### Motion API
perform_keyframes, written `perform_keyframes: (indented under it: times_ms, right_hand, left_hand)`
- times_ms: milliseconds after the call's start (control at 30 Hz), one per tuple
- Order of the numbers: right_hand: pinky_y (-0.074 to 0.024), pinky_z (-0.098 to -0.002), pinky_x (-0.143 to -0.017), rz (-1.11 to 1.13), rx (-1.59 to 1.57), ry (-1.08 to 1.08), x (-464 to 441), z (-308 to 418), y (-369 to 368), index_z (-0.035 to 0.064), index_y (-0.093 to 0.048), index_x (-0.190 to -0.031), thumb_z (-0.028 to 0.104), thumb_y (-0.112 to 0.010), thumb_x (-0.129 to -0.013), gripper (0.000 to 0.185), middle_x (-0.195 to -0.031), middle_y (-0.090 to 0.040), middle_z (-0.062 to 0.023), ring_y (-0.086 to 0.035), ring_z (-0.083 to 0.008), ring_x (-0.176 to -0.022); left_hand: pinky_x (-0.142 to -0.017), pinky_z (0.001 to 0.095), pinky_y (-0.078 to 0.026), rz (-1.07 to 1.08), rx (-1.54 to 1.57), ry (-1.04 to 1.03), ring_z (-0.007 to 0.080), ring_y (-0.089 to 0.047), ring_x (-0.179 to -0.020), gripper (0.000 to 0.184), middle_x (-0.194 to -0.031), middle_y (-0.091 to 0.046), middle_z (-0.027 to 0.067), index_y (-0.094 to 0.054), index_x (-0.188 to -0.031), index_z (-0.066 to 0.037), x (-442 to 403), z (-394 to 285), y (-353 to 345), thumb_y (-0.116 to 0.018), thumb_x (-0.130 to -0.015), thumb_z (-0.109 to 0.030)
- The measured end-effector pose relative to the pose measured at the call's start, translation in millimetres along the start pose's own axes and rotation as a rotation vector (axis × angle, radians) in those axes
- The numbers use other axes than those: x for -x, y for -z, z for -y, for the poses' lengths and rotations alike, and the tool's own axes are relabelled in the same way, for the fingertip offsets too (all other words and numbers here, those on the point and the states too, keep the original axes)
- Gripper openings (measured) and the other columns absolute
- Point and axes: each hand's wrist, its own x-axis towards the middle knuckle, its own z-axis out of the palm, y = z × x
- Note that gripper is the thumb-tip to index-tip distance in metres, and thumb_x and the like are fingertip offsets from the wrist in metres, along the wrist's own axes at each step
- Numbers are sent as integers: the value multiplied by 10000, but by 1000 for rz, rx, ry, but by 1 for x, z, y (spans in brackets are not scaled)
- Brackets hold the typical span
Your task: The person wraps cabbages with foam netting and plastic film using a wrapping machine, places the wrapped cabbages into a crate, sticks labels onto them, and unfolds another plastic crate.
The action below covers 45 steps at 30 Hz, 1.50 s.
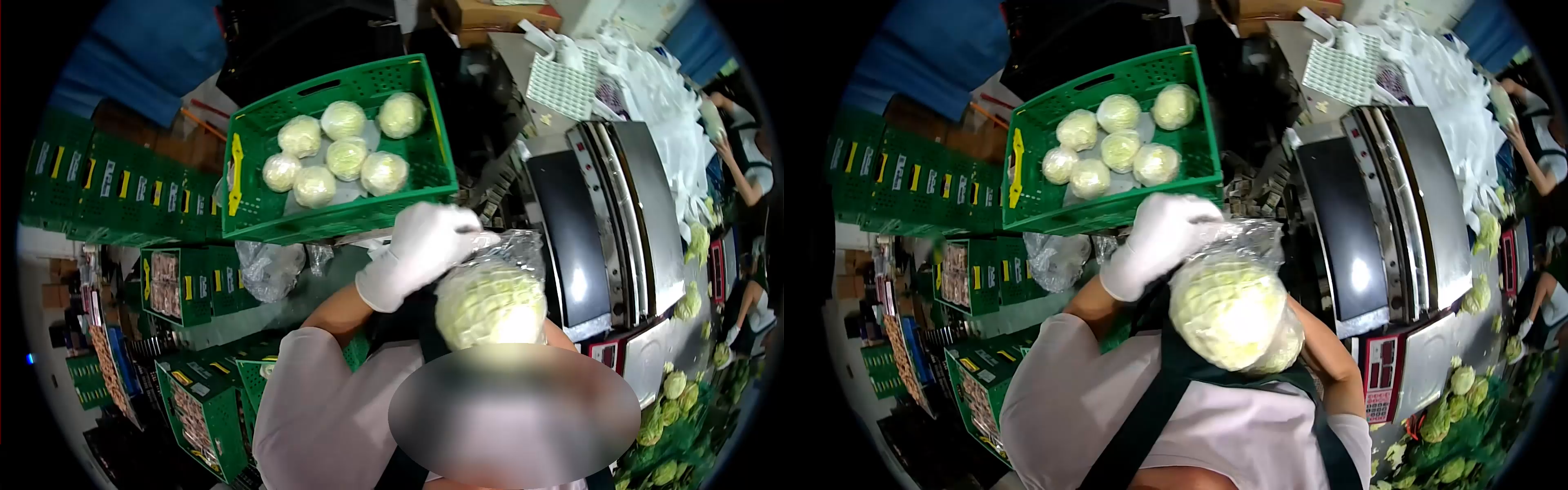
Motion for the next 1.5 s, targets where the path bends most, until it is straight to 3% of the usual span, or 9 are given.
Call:
perform_keyframes:
  times_ms: [67, 167, 233, 267, 333, 667, 700, 1033, 1500]
  right_hand:
    - [-338, -330, -974, 18, -34, 1, -31, 3, -7, 4, -341, -1311, 310, -508, -875, 558, -1249, -469, -157, -466, -209, -1131]
    - [-338, -331, -974, 44, -120, -51, -84, -1, -21, 5, -338, -1312, 321, -513, -871, 570, -1254, -464, -161, -464, -209, -1136]
    - [-339, -331, -974, 45, -194, -147, -131, -13, -29, 6, -337, -1313, 329, -517, -869, 578, -1258, -462, -163, -462, -208, -1139]
    - [-339, -331, -974, 20, -226, -211, -149, -21, -32, 7, -336, -1314, 333, -519, -868, 582, -1259, -460, -165, -462, -208, -1141]
    - [-339, -332, -973, -46, -249, -386, -185, -33, -37, 8, -334, -1315, 340, -523, -866, 590, -1263, -457, -168, -460, -208, -1144]
    - [-332, -328, -982, -23, -264, -14, -236, 6, -58, -27, -253, -1335, 498, -780, -544, 1086, -1253, -446, -154, -451, -236, -1148]
    - [-358, -324, -963, -35, -483, -126, -243, 1, -58, -34, -269, -1325, 441, -786, -568, 1032, -1232, -462, -147, -470, -233, -1124]
    - [-471, -324, -798, -269, -226, -236, -369, 28, -51, -65, -281, -1294, 190, -671, -753, 713, -1111, -532, -183, -562, -232, -957]
    - [-477, -372, -797, -282, 517, -357, -407, -137, -57, -103, -286, -1279, 436, -587, -786, 791, -1092, -538, -275, -580, -320, -960]
  left_hand:
    - [-674, 268, -498, -47, 875, -75, 128, -598, -785, 226, -910, -638, 83, -609, -987, 24, -7, 17, 28, -545, -863, -154]
    - [-922, 344, -408, 15, 803, -793, 178, -498, -1074, 381, -1191, -512, 116, -539, -1120, 20, -36, 38, 34, -454, -909, -285]
    - [-971, 335, -368, 420, 1536, 406, 185, -493, -1086, 432, -1211, -497, 86, -508, -1168, -8, -6, 47, 12, -405, -923, -348]
    - [-971, 335, -368, 411, 1550, 393, 185, -493, -1086, 432, -1211, -497, 86, -508, -1168, -8, -5, 65, 1, -405, -923, -348]
    - [-966, 316, -381, 309, 2035, -378, 174, -492, -1093, 368, -1209, -500, 87, -468, -1199, -4, -6, 116, -22, -419, -925, -245]
    - [-596, 300, -454, -322, 584, -140, 137, -574, -669, 214, -767, -628, 95, -552, -1001, 8, -58, 244, -8, -481, -880, -154]
    - [-538, 326, -424, -212, 926, 325, 191, -554, -549, 282, -644, -595, 108, -572, -863, 1, -67, 229, 15, -487, -885, -267]
    - [-742, 453, -418, 131, -595, 53, 341, -552, -964, 580, -1015, -578, 197, -564, -1039, 14, -162, 326, -9, -649, -665, -421]
    - [-602, 395, -468, 289, -493, -15, 270, -586, -709, 349, -803, -563, 79, -631, -846, -148, -104, 327, 61, -700, -566, -345]
